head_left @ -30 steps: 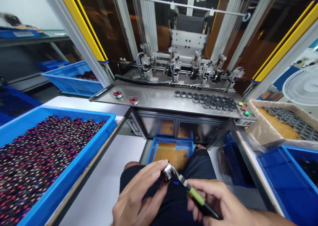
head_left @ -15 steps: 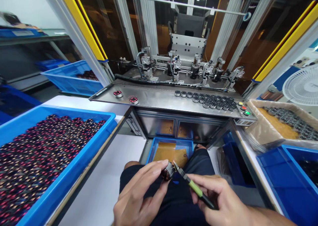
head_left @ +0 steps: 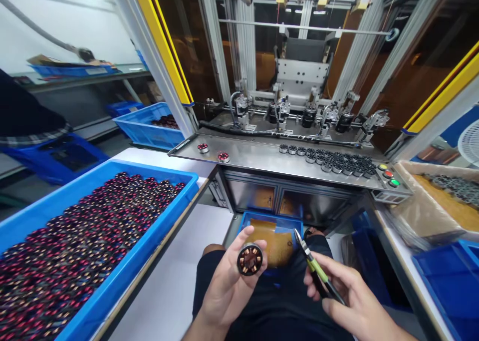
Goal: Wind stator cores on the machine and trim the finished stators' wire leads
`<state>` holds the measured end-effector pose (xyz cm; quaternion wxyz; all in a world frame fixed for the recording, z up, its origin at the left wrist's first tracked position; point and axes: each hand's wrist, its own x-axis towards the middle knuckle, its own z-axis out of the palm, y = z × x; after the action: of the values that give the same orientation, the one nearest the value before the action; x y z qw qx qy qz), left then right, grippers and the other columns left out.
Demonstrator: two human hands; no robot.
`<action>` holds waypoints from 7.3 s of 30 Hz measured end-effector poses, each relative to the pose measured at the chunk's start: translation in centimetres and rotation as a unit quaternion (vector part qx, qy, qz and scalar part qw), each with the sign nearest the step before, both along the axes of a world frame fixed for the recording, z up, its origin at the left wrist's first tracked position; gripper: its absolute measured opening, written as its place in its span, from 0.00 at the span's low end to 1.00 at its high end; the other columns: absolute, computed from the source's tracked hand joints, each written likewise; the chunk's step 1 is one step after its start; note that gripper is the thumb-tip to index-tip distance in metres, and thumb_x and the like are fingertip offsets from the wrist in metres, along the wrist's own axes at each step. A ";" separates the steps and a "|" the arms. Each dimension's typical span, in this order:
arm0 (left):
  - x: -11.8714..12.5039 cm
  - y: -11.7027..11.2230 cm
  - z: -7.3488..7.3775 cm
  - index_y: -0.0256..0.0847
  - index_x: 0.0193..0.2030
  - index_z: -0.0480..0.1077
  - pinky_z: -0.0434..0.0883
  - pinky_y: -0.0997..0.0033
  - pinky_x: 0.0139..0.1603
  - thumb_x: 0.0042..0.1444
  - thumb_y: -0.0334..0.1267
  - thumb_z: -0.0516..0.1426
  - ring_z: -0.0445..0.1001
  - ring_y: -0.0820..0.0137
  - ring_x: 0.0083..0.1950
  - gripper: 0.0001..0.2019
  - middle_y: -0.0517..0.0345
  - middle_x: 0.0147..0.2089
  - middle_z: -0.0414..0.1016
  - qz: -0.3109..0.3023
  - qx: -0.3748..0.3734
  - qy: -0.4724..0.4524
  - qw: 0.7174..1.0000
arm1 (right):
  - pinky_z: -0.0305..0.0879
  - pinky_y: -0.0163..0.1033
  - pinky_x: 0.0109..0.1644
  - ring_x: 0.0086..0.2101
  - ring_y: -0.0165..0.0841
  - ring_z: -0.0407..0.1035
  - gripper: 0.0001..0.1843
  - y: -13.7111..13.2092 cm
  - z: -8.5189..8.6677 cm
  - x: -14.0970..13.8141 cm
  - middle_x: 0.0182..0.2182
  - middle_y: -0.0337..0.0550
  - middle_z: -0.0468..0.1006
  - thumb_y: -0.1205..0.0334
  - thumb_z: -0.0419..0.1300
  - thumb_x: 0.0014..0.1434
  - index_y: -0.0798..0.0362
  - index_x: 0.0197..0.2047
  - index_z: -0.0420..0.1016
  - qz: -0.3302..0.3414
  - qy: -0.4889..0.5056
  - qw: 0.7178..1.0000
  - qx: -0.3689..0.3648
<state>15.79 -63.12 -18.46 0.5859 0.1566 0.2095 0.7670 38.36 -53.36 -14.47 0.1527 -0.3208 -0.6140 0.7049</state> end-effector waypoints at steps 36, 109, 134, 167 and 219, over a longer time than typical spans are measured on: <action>-28.7 14.1 3.2 0.40 0.59 0.67 0.69 0.44 0.59 0.62 0.42 0.60 0.70 0.55 0.60 0.21 0.47 0.62 0.69 0.353 -0.376 0.631 0.579 | 0.65 0.54 0.58 0.54 0.43 0.68 0.18 20.1 0.4 -29.5 0.54 0.49 0.73 0.53 0.60 0.66 0.55 0.54 0.72 -0.039 -0.301 0.749 0.589; 2.6 -0.4 2.1 0.54 0.65 0.63 0.75 0.74 0.56 0.59 0.24 0.60 0.79 0.67 0.56 0.30 0.50 0.60 0.77 0.070 0.059 0.411 0.907 | 0.56 0.28 0.20 0.16 0.22 0.62 0.23 1.2 1.9 -4.8 0.15 0.33 0.71 0.46 0.69 0.53 0.56 0.25 0.69 0.054 0.112 0.989 -0.082; 4.0 0.3 1.4 0.48 0.55 0.75 0.77 0.70 0.55 0.48 0.25 0.68 0.81 0.65 0.50 0.27 0.56 0.52 0.82 0.311 -0.019 0.643 0.699 | 0.63 0.41 0.42 0.35 0.35 0.66 0.13 -0.4 -1.1 -3.8 0.34 0.42 0.71 0.55 0.67 0.56 0.52 0.38 0.69 -0.071 0.164 0.943 0.282; 2.6 0.5 1.0 0.47 0.53 0.74 0.79 0.71 0.48 0.49 0.23 0.66 0.79 0.65 0.49 0.24 0.53 0.48 0.77 0.241 0.004 0.581 0.777 | 0.64 0.40 0.46 0.38 0.33 0.64 0.08 -1.4 -2.7 -6.7 0.36 0.41 0.67 0.57 0.53 0.69 0.50 0.39 0.65 -0.136 0.189 0.964 0.130; 2.5 1.1 3.9 0.49 0.46 0.79 0.78 0.79 0.46 0.46 0.25 0.65 0.81 0.70 0.44 0.20 0.59 0.42 0.82 0.191 -0.007 0.537 0.822 | 0.68 0.40 0.35 0.30 0.32 0.69 0.07 -0.1 -0.2 -5.3 0.28 0.43 0.74 0.74 0.60 0.60 0.55 0.38 0.77 -0.123 0.255 0.871 0.401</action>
<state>18.34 -62.04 -14.60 0.2239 0.4965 0.5220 0.6565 33.06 -53.42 -14.64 0.5050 -0.1143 -0.7394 0.4304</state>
